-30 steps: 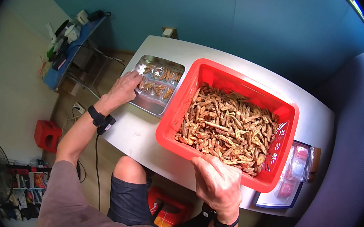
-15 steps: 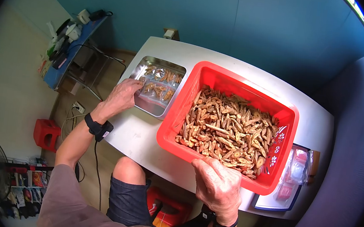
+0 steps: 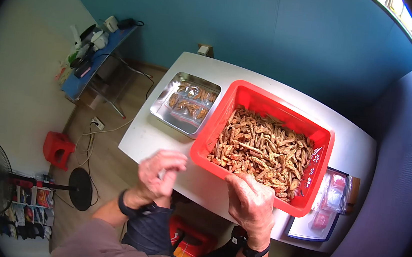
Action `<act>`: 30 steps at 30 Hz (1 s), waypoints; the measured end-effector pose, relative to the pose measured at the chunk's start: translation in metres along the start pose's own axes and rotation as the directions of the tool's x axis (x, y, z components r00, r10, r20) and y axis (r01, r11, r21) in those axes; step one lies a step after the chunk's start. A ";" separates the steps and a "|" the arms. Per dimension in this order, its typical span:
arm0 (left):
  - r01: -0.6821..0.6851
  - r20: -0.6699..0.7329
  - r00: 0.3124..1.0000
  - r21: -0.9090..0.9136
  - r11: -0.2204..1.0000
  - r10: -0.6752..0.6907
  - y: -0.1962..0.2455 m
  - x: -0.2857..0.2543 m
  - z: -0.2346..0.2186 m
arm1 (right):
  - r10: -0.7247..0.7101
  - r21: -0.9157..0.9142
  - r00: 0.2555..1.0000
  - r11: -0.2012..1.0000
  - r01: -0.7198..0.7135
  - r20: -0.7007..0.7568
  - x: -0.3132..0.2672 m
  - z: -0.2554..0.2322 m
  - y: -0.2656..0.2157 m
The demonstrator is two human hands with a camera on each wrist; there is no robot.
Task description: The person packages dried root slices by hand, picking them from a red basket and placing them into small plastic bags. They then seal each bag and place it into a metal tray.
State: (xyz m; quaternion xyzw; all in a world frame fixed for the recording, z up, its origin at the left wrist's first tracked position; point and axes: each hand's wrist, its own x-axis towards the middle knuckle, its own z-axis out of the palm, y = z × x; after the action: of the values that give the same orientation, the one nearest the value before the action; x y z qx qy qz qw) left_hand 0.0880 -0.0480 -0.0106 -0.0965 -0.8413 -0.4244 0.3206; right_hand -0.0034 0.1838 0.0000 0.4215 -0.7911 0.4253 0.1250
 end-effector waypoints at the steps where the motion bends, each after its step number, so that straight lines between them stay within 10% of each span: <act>1: 0.022 -0.008 1.000 -0.103 0.994 -0.023 0.010 -0.003 0.013 | 0.006 -0.004 1.000 1.000 -0.006 0.000 0.000 -0.001 -0.001; 10: -0.157 0.056 0.972 -0.562 0.812 0.226 0.071 0.057 0.094 | 0.117 0.359 0.993 0.927 -0.105 -0.012 -0.023 -0.004 0.003; 13: -0.214 -0.018 0.967 -0.604 0.768 0.256 0.077 0.070 0.104 | 0.717 0.765 0.691 0.397 -0.507 0.085 -0.062 -0.002 0.011; 14: -0.207 -0.024 0.970 -0.614 0.761 0.244 0.073 0.070 0.108 | 0.724 0.754 0.684 0.399 -0.521 0.089 -0.065 -0.003 0.020; 17: -0.092 -0.009 0.994 -0.626 0.775 0.110 0.060 0.069 0.108 | 0.201 0.193 0.930 0.970 -0.146 -0.307 -0.025 -0.010 0.014; 30: 0.294 0.007 0.942 -0.492 0.819 -0.334 -0.015 0.082 0.065 | 0.192 -0.234 0.979 0.957 -0.172 0.068 0.006 -0.045 -0.009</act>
State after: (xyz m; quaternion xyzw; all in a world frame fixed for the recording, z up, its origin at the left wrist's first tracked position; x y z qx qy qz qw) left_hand -0.0120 -0.0163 0.0025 -0.0168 -0.6982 -0.6725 0.2448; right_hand -0.0077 0.2133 0.0360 0.3486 -0.8748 0.3223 0.0967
